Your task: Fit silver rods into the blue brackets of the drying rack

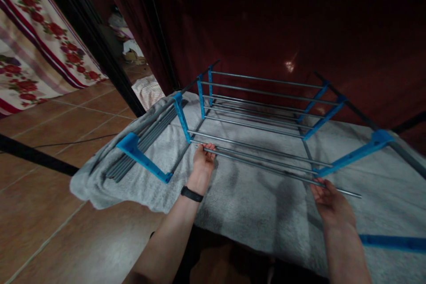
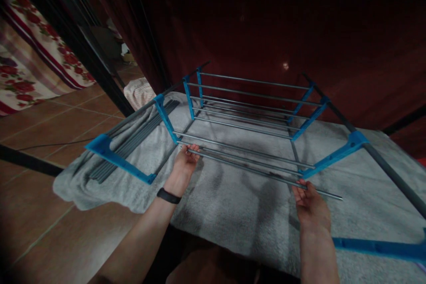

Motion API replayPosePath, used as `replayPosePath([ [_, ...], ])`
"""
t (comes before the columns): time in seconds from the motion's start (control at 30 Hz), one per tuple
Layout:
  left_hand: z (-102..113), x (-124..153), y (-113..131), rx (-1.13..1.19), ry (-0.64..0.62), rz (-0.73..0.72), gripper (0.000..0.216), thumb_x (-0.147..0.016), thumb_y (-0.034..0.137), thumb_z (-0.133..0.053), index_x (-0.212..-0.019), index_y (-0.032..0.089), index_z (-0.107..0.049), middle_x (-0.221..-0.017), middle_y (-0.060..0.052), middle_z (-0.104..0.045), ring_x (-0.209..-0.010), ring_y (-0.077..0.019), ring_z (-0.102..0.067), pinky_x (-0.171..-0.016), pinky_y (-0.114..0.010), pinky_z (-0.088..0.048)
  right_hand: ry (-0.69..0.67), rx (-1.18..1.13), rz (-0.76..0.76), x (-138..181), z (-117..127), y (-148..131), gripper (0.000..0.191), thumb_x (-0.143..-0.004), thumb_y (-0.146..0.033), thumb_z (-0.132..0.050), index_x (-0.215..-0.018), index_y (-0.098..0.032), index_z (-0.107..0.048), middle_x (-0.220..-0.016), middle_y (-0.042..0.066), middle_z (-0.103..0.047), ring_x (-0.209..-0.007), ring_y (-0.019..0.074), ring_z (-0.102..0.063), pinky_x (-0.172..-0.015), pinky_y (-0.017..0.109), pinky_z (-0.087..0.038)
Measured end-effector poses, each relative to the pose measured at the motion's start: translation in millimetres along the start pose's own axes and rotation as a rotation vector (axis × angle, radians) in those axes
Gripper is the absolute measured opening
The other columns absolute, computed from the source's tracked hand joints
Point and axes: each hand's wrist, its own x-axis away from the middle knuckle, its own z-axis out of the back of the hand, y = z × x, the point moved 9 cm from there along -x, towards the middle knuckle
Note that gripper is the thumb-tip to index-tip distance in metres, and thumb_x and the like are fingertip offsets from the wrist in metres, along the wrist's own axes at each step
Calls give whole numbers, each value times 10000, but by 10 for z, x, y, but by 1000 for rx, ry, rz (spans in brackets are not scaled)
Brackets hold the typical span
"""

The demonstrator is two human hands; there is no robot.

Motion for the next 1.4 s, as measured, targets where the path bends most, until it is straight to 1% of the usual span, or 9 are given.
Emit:
replayPosePath([
  [0.13, -7, -28, -44, -29, -10, 29, 316, -1035, 195, -443, -740, 169, -553, -657, -13, -638, -587, -104, -655, -599, -203, -557, -34, -4, -3, -5, -37, 24, 164, -899, -93, -538, -799, -190, -624, -817, -12, -654, -746, 78, -675, -728, 208, -615],
  [0.3, -35, -90, -108, -44, -58, 45, 273, -1025, 229, -489, -780, 165, -591, -729, -37, -683, -655, -116, -689, -649, -220, -583, 7, -38, 42, 1, -5, 1, 156, -882, -98, -577, -766, -196, -615, -820, -7, -676, -752, 91, -683, -770, 256, -618],
  [0.43, -50, -103, -144, -49, -84, 51, 252, -1015, 239, -515, -793, 162, -606, -738, -38, -684, -669, -117, -693, -662, -220, -586, -6, -52, 79, 23, -4, 0, 118, -859, -149, -647, -760, -201, -610, -806, -13, -683, -745, 98, -683, -802, 284, -613],
  [0.6, -70, -73, -201, -74, -103, 73, 285, -1028, 228, -482, -776, 152, -592, -713, -39, -680, -663, -116, -698, -657, -212, -583, -38, -57, 102, 50, -34, 28, 121, -806, -210, -736, -793, -200, -616, -809, -13, -695, -761, 115, -688, -850, 331, -609],
  [0.7, -64, -57, -242, -96, -91, 76, 290, -1032, 203, -467, -774, 149, -589, -703, -39, -683, -645, -114, -696, -650, -211, -586, -45, -55, 91, 74, -80, 51, 125, -804, -207, -738, -814, -198, -613, -806, -20, -693, -746, 111, -685, -814, 313, -617],
  [0.87, -64, 7, -395, -129, -82, 161, 210, -987, 82, -492, -829, 142, -617, -719, -41, -692, -634, -117, -699, -638, -211, -592, -50, -58, 38, 147, -192, 104, 72, -871, -141, -617, -822, -193, -605, -750, -32, -661, -686, 88, -669, -750, 248, -619],
  [1.0, -77, 78, -483, -151, -95, 202, 201, -988, 88, -491, -844, 146, -619, -738, -50, -702, -643, -124, -705, -641, -220, -596, -56, -56, -10, 229, -268, 150, 108, -886, -118, -573, -812, -191, -603, -727, -31, -657, -670, 88, -671, -749, 240, -622],
  [1.17, -80, 149, -601, -199, -136, 234, 167, -977, 120, -539, -835, 143, -623, -749, -66, -709, -671, -144, -717, -648, -234, -586, -58, -63, 2, 294, -310, 175, 104, -881, -131, -601, -798, -193, -605, -716, -32, -672, -668, 88, -675, -756, 234, -617],
  [1.4, -81, 208, -817, -341, -224, 275, 143, -963, 121, -558, -841, 145, -629, -751, -57, -720, -673, -139, -722, -647, -226, -555, -161, -62, 20, 392, -482, 347, 120, -814, -186, -720, -771, -193, -609, -758, -16, -705, -740, 110, -690, -792, 272, -614],
])
